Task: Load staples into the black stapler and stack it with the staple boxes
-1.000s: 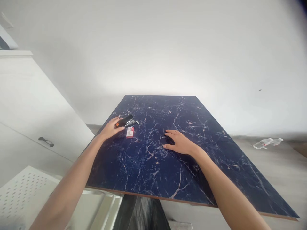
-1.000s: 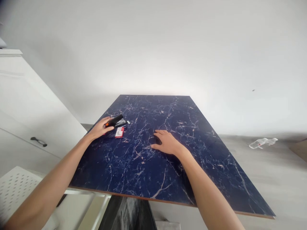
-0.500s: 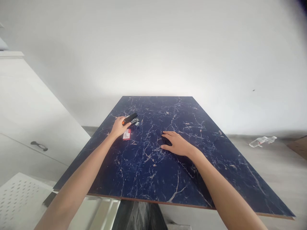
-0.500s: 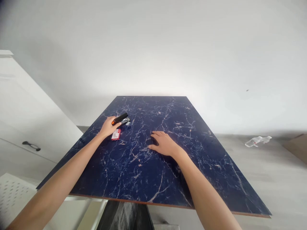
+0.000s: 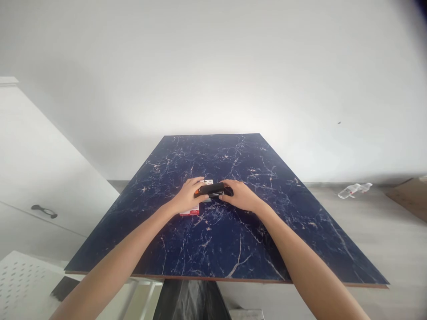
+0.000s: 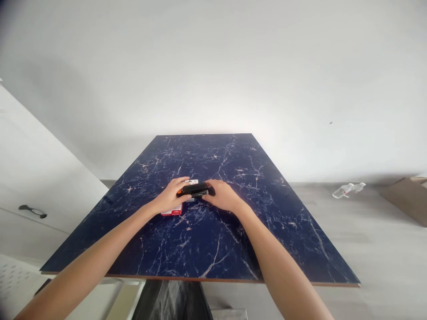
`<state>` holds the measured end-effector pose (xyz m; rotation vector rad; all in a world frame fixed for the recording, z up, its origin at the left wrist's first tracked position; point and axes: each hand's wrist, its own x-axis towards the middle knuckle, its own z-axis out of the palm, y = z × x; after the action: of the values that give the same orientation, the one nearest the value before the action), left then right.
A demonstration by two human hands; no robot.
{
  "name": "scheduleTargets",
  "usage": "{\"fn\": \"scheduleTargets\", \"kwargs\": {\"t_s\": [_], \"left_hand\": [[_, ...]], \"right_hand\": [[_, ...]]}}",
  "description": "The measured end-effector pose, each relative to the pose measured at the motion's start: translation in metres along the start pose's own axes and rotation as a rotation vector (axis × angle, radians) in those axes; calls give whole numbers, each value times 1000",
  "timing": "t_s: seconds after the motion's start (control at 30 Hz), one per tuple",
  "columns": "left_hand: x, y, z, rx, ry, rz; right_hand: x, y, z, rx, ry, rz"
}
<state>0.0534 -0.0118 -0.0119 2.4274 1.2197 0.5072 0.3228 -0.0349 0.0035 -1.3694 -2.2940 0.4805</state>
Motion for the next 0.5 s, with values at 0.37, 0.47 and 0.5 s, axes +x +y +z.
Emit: {"fn": "scheduleTargets", "kwargs": {"t_s": [0.37, 0.47, 0.5], "left_hand": [[-7, 3, -13, 169, -114, -130], [-8, 10, -15, 192, -145, -110], [-9, 12, -15, 204, -169, -115]], "right_hand": [[12, 17, 13, -63, 41, -25], [12, 18, 14, -76, 31, -21], [12, 17, 13, -83, 29, -22]]}}
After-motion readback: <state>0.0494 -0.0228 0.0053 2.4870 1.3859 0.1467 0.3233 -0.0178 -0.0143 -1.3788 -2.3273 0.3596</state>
